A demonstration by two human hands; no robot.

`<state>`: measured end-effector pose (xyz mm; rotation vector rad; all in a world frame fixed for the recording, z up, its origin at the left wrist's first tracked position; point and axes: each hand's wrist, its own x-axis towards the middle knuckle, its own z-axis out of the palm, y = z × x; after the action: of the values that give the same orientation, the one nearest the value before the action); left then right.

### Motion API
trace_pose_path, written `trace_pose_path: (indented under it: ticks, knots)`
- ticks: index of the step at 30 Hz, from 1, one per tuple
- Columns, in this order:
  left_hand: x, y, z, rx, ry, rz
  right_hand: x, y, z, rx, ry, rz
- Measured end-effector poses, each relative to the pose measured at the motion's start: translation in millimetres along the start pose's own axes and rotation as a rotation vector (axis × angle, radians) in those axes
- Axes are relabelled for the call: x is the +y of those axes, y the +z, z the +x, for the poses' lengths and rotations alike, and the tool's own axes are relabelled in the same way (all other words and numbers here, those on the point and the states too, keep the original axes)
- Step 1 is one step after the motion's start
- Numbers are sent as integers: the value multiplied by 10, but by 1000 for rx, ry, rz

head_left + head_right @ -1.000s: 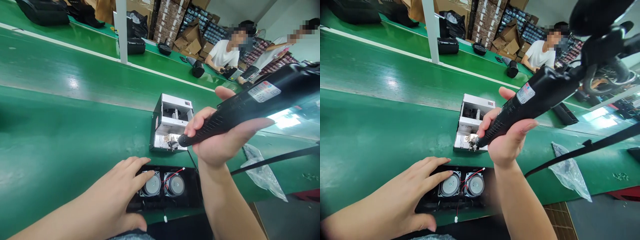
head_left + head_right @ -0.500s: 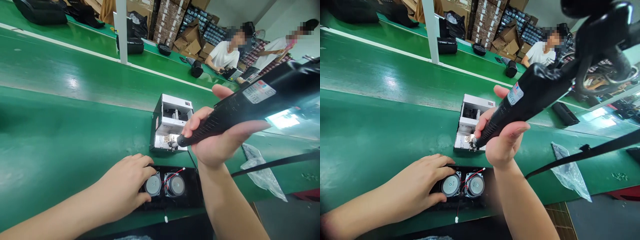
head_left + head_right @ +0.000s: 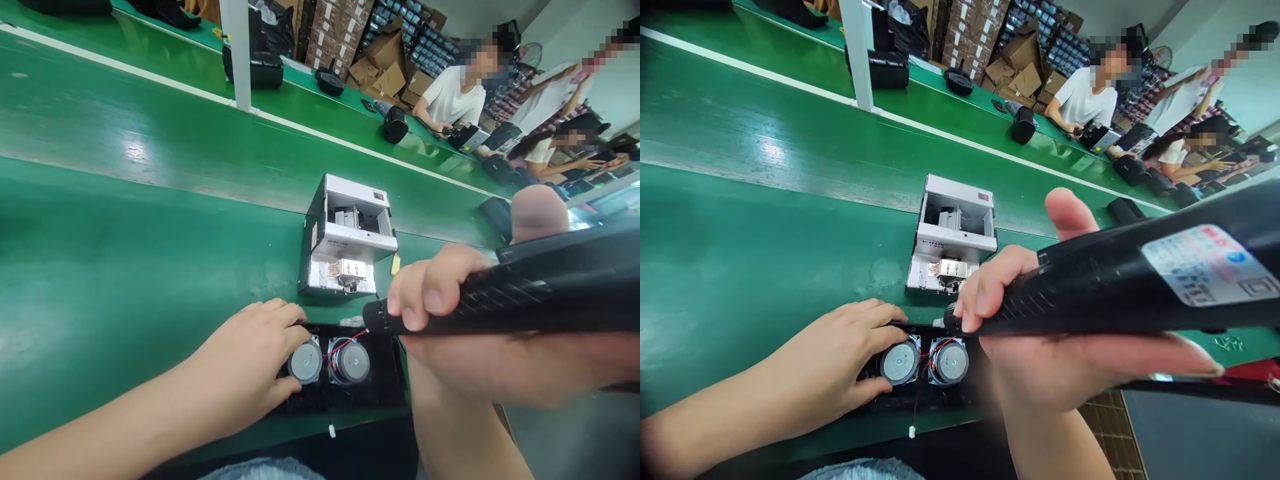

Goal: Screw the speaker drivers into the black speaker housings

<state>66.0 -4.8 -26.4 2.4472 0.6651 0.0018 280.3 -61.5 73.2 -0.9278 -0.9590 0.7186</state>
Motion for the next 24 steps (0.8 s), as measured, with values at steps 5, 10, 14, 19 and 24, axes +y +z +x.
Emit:
trace_pose_path:
  ticks: [5, 10, 14, 19, 24]
  knots:
    - [-4, -18, 21, -27, -5, -2, 73, -53, -93, 2, 89, 85]
    - [-33, -7, 19, -3, 16, 17, 250, -98, -108, -39, 165, 143]
    - [-35, 5, 12, 44, 62, 22, 362, -87, -131, -57, 172, 191]
    - [6, -10, -9, 94, 86, -7, 448, -30, -147, -28, 147, 209]
    - [1, 25, -35, 154, 117, -3, 420, 17, -137, 15, 164, 198]
